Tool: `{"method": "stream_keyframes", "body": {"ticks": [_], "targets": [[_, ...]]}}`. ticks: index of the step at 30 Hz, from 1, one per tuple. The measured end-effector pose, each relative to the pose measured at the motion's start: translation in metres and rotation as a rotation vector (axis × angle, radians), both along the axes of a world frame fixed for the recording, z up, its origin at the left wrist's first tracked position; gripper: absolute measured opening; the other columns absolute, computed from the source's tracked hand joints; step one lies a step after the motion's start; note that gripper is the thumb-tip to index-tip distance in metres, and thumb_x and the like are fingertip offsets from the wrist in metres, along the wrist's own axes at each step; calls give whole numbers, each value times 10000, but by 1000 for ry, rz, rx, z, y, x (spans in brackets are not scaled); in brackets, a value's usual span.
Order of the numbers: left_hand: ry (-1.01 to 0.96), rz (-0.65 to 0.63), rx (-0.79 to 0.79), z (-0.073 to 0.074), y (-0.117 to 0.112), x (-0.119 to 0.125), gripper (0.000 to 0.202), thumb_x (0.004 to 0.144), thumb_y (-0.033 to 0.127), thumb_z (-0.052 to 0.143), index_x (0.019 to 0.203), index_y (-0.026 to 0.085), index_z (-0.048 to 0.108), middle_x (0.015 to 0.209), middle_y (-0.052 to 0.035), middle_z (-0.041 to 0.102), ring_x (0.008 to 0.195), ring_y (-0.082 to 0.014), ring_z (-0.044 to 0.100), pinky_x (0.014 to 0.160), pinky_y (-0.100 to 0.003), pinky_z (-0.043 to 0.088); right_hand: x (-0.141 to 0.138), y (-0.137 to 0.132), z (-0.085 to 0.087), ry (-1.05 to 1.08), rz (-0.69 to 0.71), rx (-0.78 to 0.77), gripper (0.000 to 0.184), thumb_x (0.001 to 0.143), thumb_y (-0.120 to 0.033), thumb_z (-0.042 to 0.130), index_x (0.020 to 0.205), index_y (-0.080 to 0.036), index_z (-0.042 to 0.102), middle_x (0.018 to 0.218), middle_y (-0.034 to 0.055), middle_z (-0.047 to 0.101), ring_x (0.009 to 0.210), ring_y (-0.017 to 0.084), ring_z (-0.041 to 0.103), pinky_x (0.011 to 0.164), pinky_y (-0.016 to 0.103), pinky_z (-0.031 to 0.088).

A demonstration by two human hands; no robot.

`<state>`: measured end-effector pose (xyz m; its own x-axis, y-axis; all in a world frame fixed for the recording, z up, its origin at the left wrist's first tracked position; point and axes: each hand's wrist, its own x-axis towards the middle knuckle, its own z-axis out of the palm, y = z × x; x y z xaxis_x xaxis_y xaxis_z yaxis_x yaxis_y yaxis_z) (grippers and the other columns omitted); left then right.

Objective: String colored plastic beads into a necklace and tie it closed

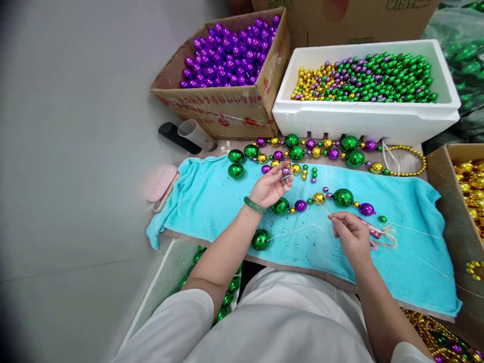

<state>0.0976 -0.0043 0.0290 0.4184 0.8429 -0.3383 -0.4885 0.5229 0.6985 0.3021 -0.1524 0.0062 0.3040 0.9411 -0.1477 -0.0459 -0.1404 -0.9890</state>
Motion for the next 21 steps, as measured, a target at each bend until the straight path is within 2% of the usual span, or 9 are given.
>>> {"method": "stream_keyframes", "body": {"ticks": [13,21], "targets": [[-11,88,18,-6,0,1,192,784,50,587,911,158,681,806,-8,651,733,-61,613,753,-203,486,-2,-3,-5,9,47,-38,139,781,-307,649,803,-171,673,506,-36,493,466,91,417,437,221,303],[160,247,231,-7,-4,5,323,672,81,686,968,204,641,884,27,612,745,-61,562,742,-220,466,-2,-4,-8,-55,57,-33,133,801,-305,638,803,-175,667,529,-34,485,481,91,415,442,226,300]]}}
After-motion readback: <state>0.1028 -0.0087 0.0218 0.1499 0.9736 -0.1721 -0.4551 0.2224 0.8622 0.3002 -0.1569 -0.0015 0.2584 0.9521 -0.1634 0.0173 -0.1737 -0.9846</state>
